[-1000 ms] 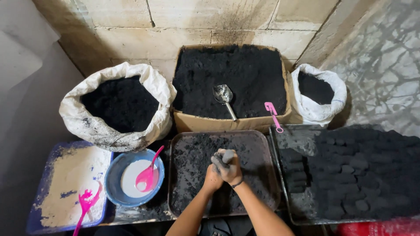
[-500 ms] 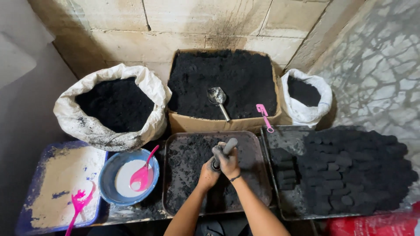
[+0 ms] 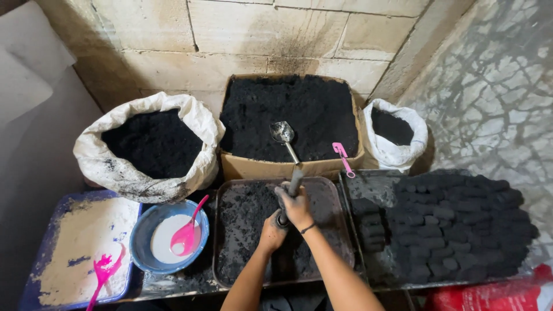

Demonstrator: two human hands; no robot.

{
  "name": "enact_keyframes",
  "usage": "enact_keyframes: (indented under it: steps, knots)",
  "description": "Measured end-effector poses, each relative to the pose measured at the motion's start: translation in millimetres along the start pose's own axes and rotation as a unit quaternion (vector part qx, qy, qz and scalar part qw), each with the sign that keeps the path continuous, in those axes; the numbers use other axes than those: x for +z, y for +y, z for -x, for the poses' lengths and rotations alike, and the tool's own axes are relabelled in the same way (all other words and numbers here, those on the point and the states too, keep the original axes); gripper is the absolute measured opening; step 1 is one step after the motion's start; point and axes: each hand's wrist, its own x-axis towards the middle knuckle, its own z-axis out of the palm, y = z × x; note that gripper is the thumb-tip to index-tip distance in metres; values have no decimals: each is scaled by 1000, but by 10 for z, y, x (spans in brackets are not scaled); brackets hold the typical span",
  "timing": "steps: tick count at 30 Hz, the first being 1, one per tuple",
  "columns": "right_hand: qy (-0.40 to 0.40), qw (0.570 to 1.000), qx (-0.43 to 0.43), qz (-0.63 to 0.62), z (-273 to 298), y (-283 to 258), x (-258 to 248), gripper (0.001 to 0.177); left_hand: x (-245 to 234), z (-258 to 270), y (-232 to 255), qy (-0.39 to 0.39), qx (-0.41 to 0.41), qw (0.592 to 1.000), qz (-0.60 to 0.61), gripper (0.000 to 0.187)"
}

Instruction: The person uses a cylindrical mold and a pestle to compress a dark granular material into briquettes. They repeatedly fill the mold, press the material, and eject the formed briquettes onto a tray.

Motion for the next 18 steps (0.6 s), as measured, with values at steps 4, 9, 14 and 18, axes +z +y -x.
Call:
enact_keyframes:
  steps: [4, 9, 14, 18]
  knots:
    - [-1, 1000, -18, -4, 5, 269, -52, 32, -87, 133, 197, -5, 11, 1000, 6, 18]
    - [16, 993, -41, -106, 81, 197, -110, 36, -62, 43, -1, -26, 91, 992, 82, 4]
    - [9, 989, -70, -131, 64, 155, -80, 34, -99, 24, 92, -20, 85, 992, 87, 3]
    - [-1, 979, -71, -193, 45, 251, -72, 34, -69, 27, 53, -25, 92, 988, 121, 7]
